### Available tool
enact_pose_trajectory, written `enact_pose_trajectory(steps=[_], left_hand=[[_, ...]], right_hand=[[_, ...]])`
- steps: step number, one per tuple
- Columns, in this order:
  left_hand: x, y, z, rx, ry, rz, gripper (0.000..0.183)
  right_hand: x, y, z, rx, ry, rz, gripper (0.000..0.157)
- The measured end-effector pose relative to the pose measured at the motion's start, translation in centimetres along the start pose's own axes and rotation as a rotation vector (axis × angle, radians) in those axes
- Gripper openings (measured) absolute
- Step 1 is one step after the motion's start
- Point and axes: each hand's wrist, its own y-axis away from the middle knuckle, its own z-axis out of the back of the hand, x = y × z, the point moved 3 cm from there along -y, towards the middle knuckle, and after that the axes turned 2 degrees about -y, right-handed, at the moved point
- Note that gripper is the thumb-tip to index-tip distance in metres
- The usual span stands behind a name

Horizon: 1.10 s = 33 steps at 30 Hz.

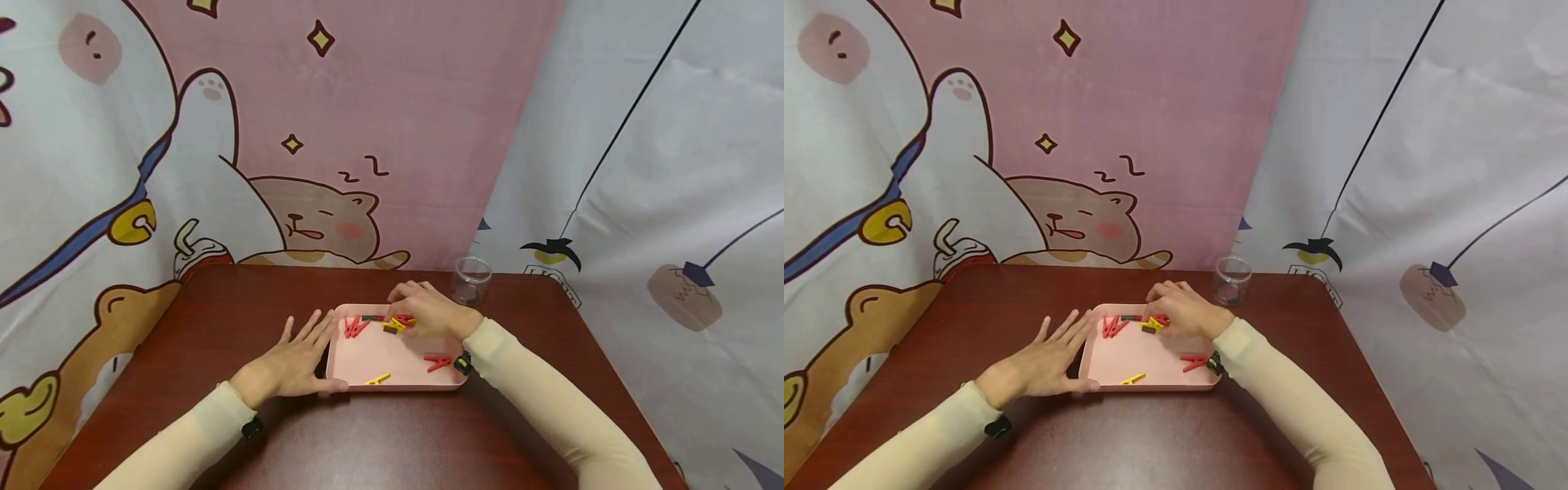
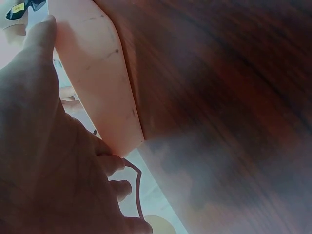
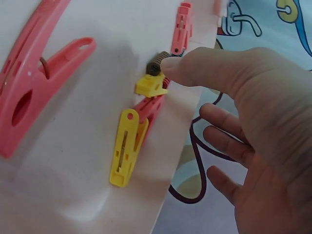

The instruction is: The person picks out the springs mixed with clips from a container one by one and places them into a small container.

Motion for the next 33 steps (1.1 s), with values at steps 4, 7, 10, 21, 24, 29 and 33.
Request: enact_pose_trajectory(steps=[4, 7, 10, 21, 24, 29, 33], left_hand=[[-0.1, -0.1, 0.1, 0.0, 0.002, -0.003, 0.137], [-0.2, -0.1, 0.2, 0.001, 0.002, -0.004, 0.137], [-0.3, -0.1, 0.3, 0.0, 0.002, -0.006, 0.137], [-0.3, -0.3, 0.5, 0.004, 0.01, -0.009, 0.137], [-0.2, -0.2, 0.4, 0.003, 0.011, -0.007, 0.137], [-0.1, 0.0, 0.5, -0.004, 0.024, -0.008, 0.137], [-0.2, 0.3, 0.5, -0.007, 0.03, -0.006, 0.136]], right_hand=[[-0.1, -0.5, -0.7, 0.025, -0.009, -0.006, 0.04], [-0.1, -0.8, -0.9, 0.034, -0.006, 0.0, 0.039], [-0.1, -0.9, -0.9, 0.037, -0.002, 0.007, 0.037], [-0.1, -1.9, -1.2, 0.064, 0.049, 0.022, 0.031], [0.1, -2.3, -1.4, 0.072, 0.075, 0.021, 0.031], [0.3, -2.5, -1.7, 0.065, 0.096, 0.036, 0.028], [0.6, -2.2, -1.9, 0.062, 0.072, 0.019, 0.026]])
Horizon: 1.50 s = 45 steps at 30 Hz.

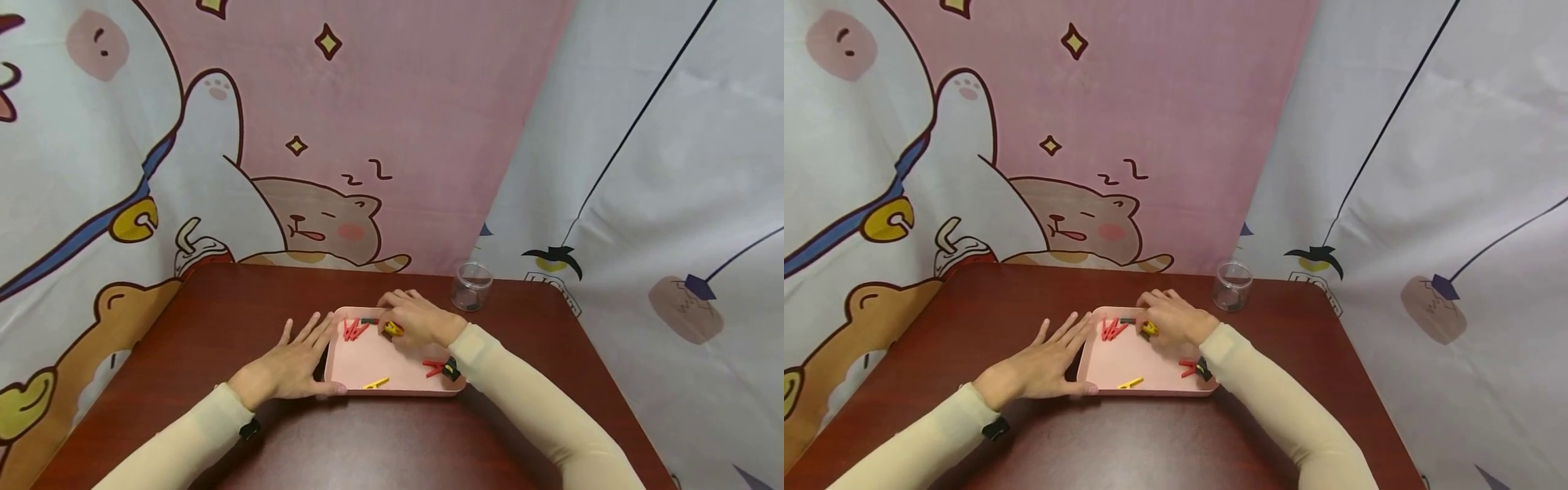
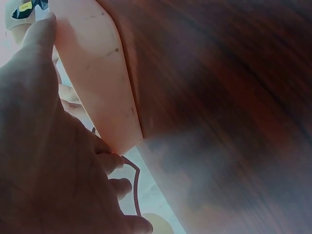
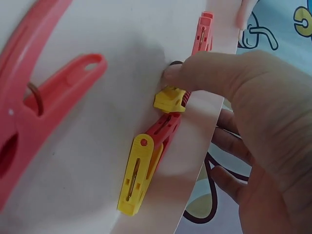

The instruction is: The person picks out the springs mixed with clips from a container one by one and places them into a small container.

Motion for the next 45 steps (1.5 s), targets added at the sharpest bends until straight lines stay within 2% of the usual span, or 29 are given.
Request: enact_pose_trajectory(steps=[9, 19, 31, 45], left_hand=[[-0.2, 0.3, -0.3, 0.003, -0.002, -0.011, 0.136], [-0.2, 0.2, -0.4, 0.004, -0.007, -0.01, 0.135], [-0.1, 0.0, -0.2, -0.009, -0.005, -0.015, 0.135], [0.0, 0.0, -0.3, -0.015, 0.0, -0.02, 0.135]], right_hand=[[0.4, 1.3, -0.5, -0.037, -0.06, -0.025, 0.027], [0.6, 2.4, 0.8, -0.109, -0.077, -0.013, 0.028], [-0.4, 4.2, 1.7, -0.16, -0.094, -0.042, 0.033], [-1.8, 5.9, 2.2, -0.292, -0.147, -0.093, 0.032]])
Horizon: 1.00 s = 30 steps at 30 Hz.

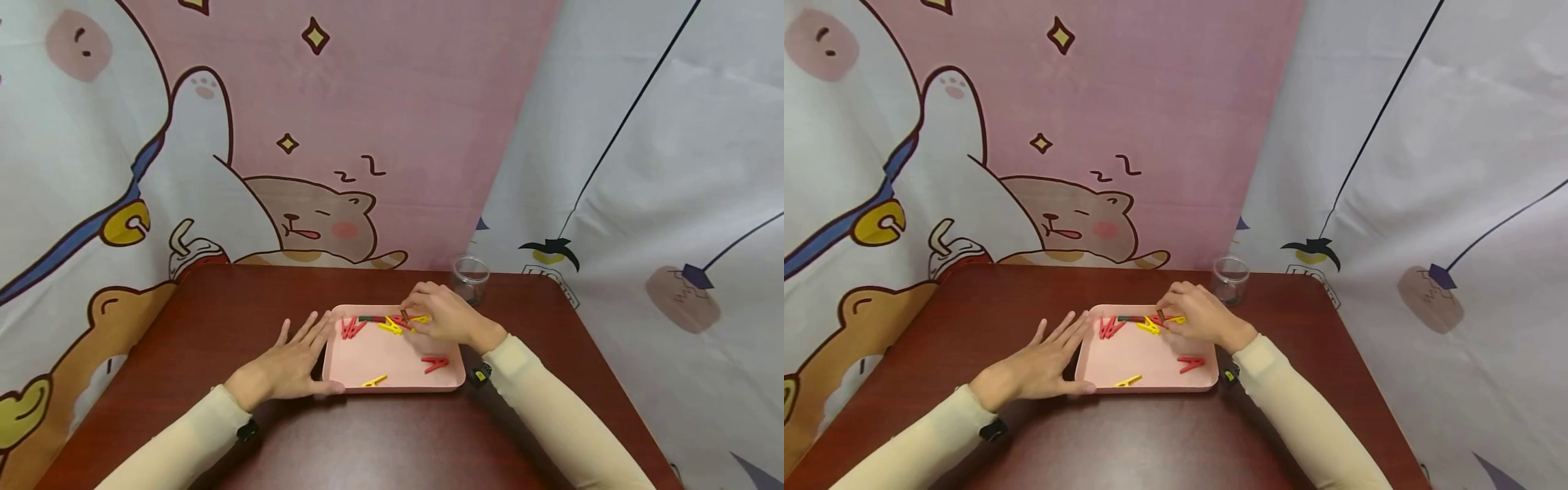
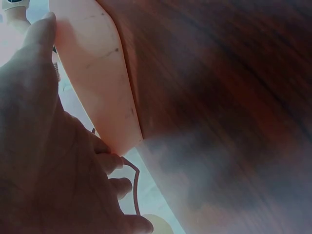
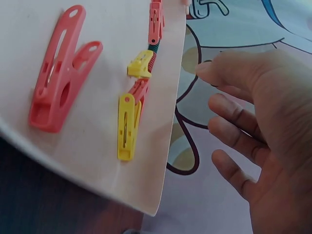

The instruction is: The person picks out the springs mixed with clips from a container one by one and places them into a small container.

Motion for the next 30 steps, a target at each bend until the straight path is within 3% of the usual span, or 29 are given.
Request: enact_pose_trajectory(steps=[6, 15, 30], left_hand=[[-0.1, -0.4, 0.1, 0.011, -0.018, 0.004, 0.136], [-0.3, -0.9, 0.4, 0.017, -0.018, 0.0, 0.137], [-0.3, -0.2, 0.3, 0.016, -0.014, 0.007, 0.135]], right_hand=[[-1.0, 0.7, 0.8, -0.072, -0.007, 0.004, 0.029], [-2.5, 2.1, 2.1, -0.119, -0.04, -0.075, 0.033], [-5.3, 3.4, 3.5, -0.2, -0.046, -0.155, 0.033]])
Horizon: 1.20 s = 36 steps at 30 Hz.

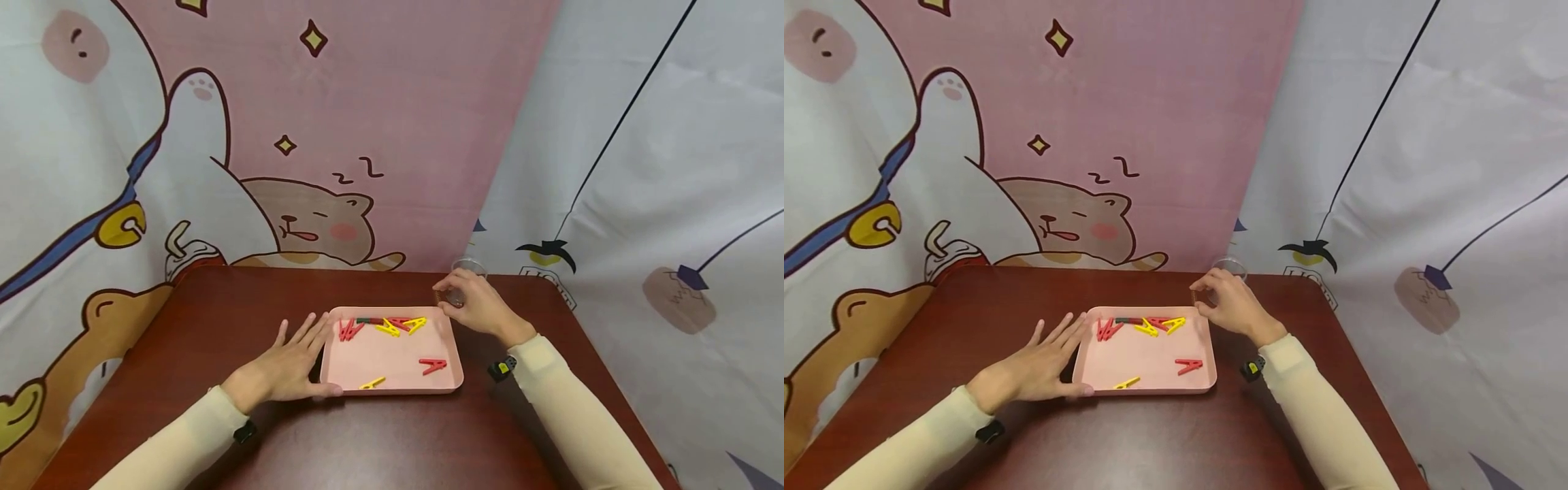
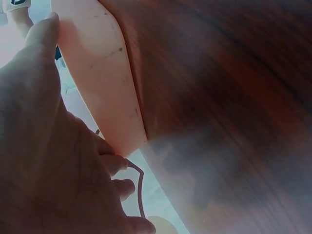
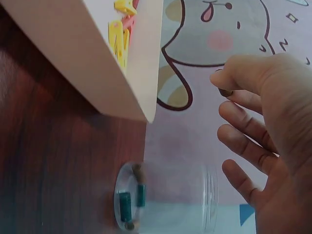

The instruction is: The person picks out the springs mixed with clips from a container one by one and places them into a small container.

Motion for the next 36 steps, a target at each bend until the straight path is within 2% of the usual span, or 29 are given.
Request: enact_pose_trajectory(steps=[17, 24, 36], left_hand=[[-0.1, 0.1, 0.1, 0.013, 0.015, 0.003, 0.136], [0.1, -0.1, -0.3, 0.013, 0.008, 0.002, 0.136], [0.2, 0.0, -0.3, 0.016, 0.015, -0.001, 0.136]], right_hand=[[-3.0, 0.1, 1.9, -0.097, -0.004, -0.136, 0.036], [-4.1, 0.0, 2.0, -0.127, -0.05, -0.182, 0.035], [-5.8, -0.3, 2.2, -0.183, -0.06, -0.253, 0.032]])
